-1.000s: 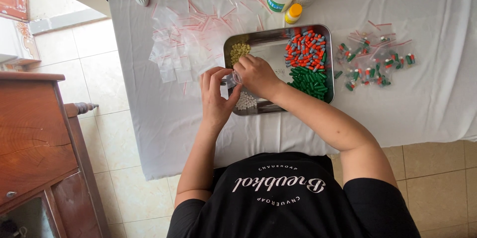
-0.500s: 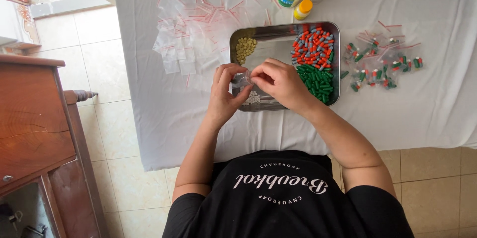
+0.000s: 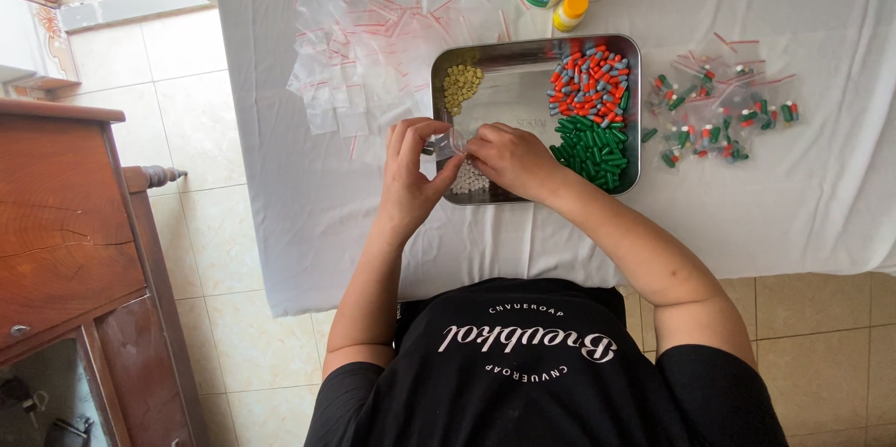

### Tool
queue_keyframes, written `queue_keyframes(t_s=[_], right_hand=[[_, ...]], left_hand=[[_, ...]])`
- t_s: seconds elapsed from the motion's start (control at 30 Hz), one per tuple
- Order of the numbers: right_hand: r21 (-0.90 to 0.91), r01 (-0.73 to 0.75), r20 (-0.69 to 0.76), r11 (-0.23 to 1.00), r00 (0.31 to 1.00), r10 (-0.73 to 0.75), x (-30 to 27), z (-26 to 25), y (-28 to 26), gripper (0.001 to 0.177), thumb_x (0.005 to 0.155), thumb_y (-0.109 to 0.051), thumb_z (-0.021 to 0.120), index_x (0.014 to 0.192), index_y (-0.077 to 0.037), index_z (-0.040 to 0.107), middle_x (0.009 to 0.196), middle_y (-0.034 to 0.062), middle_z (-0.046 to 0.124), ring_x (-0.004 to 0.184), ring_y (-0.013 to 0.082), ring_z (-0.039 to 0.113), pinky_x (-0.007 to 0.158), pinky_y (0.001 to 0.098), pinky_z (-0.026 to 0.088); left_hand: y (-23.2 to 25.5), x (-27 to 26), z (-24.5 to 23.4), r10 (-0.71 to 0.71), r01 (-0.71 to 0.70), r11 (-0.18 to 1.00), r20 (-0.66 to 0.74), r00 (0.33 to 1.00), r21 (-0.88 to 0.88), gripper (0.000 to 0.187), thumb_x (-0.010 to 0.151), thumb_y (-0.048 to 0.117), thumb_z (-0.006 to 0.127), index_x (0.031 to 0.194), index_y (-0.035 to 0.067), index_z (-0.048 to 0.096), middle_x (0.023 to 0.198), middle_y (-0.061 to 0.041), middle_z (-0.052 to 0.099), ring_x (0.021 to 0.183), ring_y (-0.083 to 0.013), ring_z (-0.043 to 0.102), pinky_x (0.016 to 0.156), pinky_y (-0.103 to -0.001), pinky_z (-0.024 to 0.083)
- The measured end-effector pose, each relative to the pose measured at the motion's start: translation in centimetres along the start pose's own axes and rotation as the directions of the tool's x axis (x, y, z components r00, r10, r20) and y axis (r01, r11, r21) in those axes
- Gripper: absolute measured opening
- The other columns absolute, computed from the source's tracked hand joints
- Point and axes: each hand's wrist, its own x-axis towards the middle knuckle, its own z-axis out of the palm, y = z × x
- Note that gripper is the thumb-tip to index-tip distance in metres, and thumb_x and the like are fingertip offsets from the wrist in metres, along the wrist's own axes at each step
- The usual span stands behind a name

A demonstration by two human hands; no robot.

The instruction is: Sorting and bagging medicinal capsules into small plastic bags

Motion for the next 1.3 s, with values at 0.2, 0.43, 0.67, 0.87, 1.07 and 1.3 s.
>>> queue_keyframes(t_s=[0.2, 0.43, 0.67, 0.87, 1.07, 1.3], right_hand=[[-0.125, -0.003, 0.029, 0.992, 1.0, 0.007, 0.3, 1.0, 0.7, 0.008, 0.083, -0.016, 0.066, 0.082, -0.01, 0.06, 0.077, 0.0048, 0.055, 0.079, 0.0255, 0.063, 0.064, 0.0345, 0.052], [0.227, -0.173, 0.012, 0.958, 0.984, 0.175, 0.3, -3.7, -0.5, 0.002, 0.087, -0.01, 0.066, 0.088, -0.011, 0.065, 0.077, 0.0028, 0.06, 0.074, 0.0217, 0.064, 0.063, 0.0311, 0.051], [0.505, -0.155, -0.202, 0.849, 0.935, 0.29, 0.0, -7.5, -3.2, 0.01, 0.087, -0.009, 0.074, 0.096, -0.008, 0.069, 0.076, 0.0039, 0.06, 0.067, 0.0155, 0.06, 0.058, 0.0244, 0.05], [0.634, -0.215, -0.21, 0.743, 0.877, 0.433, -0.8, -5.8, -3.8, 0.021, 0.089, -0.015, 0.074, 0.106, -0.005, 0.068, 0.081, 0.0061, 0.066, 0.069, 0.0106, 0.06, 0.059, 0.0226, 0.051], [0.679, -0.275, -0.17, 0.681, 0.843, 0.51, -1.5, -4.8, -2.8, 0.01, 0.088, -0.012, 0.073, 0.093, -0.003, 0.071, 0.065, 0.0077, 0.063, 0.056, 0.0103, 0.056, 0.05, 0.023, 0.048], [0.805, -0.246, -0.19, 0.54, 0.756, 0.627, -2.0, -4.1, -2.6, 0.009, 0.09, -0.013, 0.073, 0.093, -0.005, 0.07, 0.06, 0.0071, 0.061, 0.049, 0.0094, 0.056, 0.047, 0.0201, 0.047]], left_hand=[[0.2, -0.1, 0.4, -0.001, 0.001, 1.0, 0.022, 1.0, -0.006, 0.04, 0.079, 0.005, 0.079, 0.113, 0.009, 0.059, 0.107, -0.008, 0.057, 0.099, -0.0291, 0.055, 0.083, -0.039, 0.05], [-0.1, 0.2, 0.6, -0.003, 0.003, 1.0, 0.016, 1.0, -0.008, 0.04, 0.079, 0.007, 0.08, 0.113, 0.01, 0.059, 0.107, -0.009, 0.057, 0.098, -0.0298, 0.056, 0.082, -0.039, 0.05], [0.1, 0.5, 1.6, 0.029, -0.029, 1.0, 0.025, 0.999, 0.011, 0.04, 0.078, 0.008, 0.08, 0.112, 0.011, 0.059, 0.105, -0.008, 0.057, 0.093, -0.0303, 0.058, 0.08, -0.04, 0.05], [-0.3, 0.1, 3.1, 0.015, -0.015, 1.0, 0.019, 1.0, 0.004, 0.041, 0.077, 0.01, 0.081, 0.112, 0.012, 0.059, 0.105, -0.009, 0.059, 0.086, -0.03, 0.06, 0.076, -0.042, 0.051], [-1.2, -0.8, 4.0, -0.13, 0.153, 0.961, 0.116, 0.985, -0.229, 0.041, 0.085, 0.005, 0.074, 0.121, 0.011, 0.057, 0.1, -0.011, 0.067, 0.083, -0.0258, 0.067, 0.077, -0.035, 0.054], [-2.0, -1.2, 4.7, -0.206, 0.347, 0.663, 0.283, 0.937, -0.663, 0.054, 0.091, -0.008, 0.063, 0.14, 0.009, 0.049, 0.11, -0.012, 0.07, 0.102, -0.0143, 0.067, 0.091, -0.027, 0.053]])
